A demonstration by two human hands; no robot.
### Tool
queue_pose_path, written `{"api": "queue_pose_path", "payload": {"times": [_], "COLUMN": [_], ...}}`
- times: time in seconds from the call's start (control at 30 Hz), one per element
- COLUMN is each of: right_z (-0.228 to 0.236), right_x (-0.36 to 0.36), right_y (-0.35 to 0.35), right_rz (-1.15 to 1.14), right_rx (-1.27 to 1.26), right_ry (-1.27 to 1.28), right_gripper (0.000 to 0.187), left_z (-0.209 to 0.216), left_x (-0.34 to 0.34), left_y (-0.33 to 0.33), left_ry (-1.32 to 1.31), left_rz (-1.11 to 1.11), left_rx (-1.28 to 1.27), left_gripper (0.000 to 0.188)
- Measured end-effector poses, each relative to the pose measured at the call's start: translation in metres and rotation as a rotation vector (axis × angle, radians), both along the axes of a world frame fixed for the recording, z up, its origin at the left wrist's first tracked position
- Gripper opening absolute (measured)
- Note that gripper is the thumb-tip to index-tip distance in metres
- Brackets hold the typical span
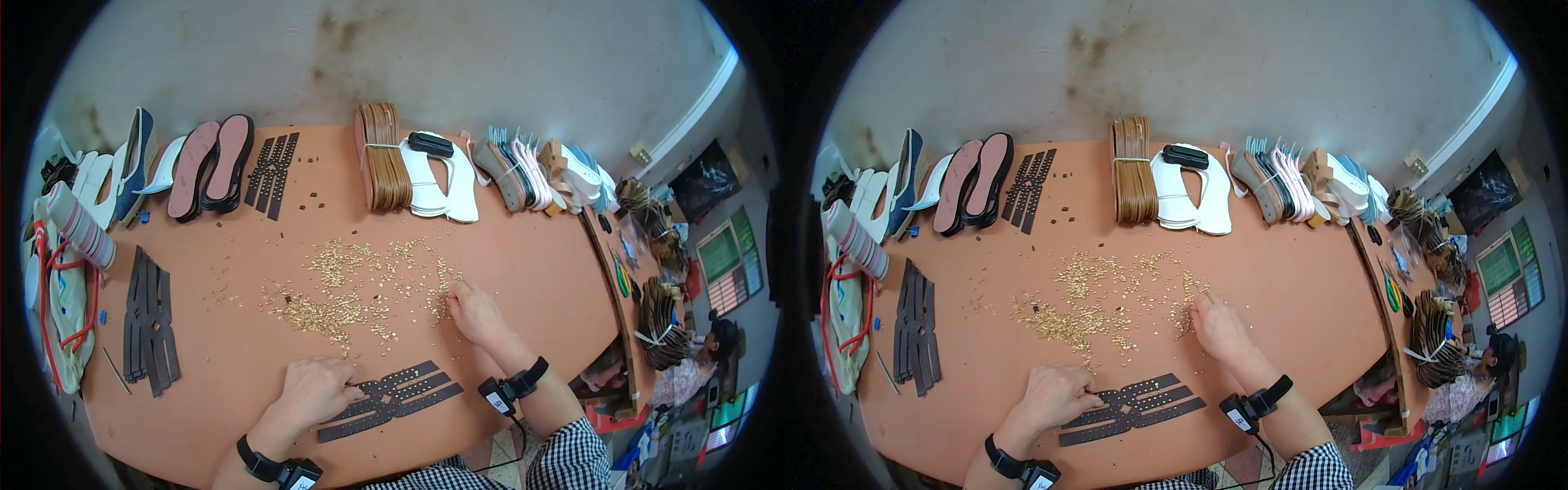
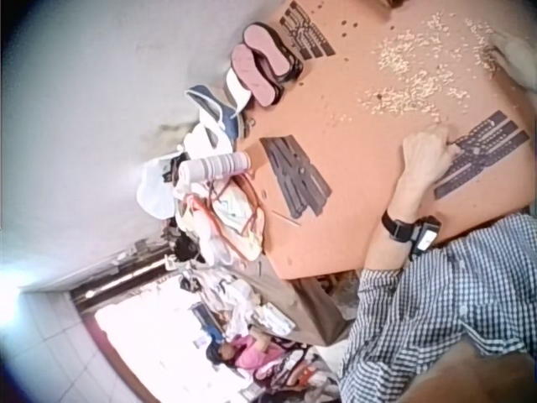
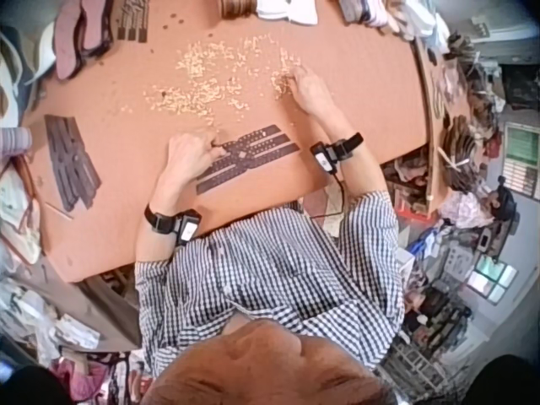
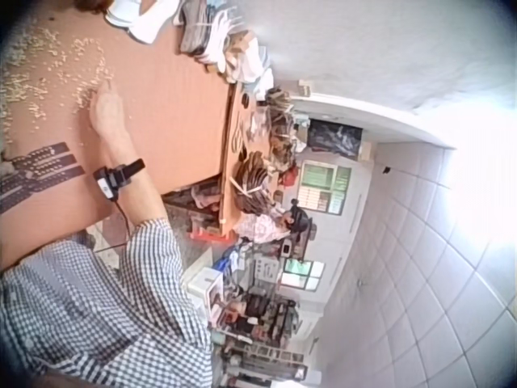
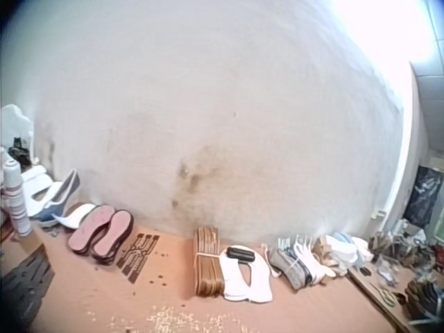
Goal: The recorder is manually picking up small gold-colored decorative studs and inserting them into pre-punched holes in leather shoe upper components.
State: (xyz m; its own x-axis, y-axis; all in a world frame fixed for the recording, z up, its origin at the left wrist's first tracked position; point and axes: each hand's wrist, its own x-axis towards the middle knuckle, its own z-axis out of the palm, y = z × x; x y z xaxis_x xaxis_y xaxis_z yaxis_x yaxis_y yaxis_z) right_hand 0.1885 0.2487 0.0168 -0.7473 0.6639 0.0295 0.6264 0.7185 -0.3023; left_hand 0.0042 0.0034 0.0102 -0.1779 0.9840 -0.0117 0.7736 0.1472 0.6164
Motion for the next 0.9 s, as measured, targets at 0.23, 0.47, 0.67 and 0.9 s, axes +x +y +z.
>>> {"api": "queue_pose_path", "payload": {"times": [0.23, 0.47, 0.67, 0.9], "right_z": [0.001, 0.011, 0.008, 0.013], "right_x": [-0.002, -0.015, -0.013, -0.015], "right_y": [0.004, 0.009, 0.002, 0.000], "right_rz": [0.083, 0.100, 0.167, 0.237], "right_rx": [0.063, 0.094, 0.264, 0.359], "right_ry": [-0.033, -0.365, -0.457, -0.477], "right_gripper": [0.012, 0.017, 0.017, 0.015], "left_z": [0.000, 0.003, -0.003, 0.002], "left_x": [0.000, 0.001, 0.002, 0.003], "left_y": [0.000, 0.001, 0.000, -0.001], "left_ry": [-0.005, 0.013, 0.020, 0.028], "left_rz": [0.002, 0.005, 0.021, 0.019], "left_rx": [-0.005, -0.061, -0.022, -0.046], "left_gripper": [0.025, 0.026, 0.028, 0.027]}}
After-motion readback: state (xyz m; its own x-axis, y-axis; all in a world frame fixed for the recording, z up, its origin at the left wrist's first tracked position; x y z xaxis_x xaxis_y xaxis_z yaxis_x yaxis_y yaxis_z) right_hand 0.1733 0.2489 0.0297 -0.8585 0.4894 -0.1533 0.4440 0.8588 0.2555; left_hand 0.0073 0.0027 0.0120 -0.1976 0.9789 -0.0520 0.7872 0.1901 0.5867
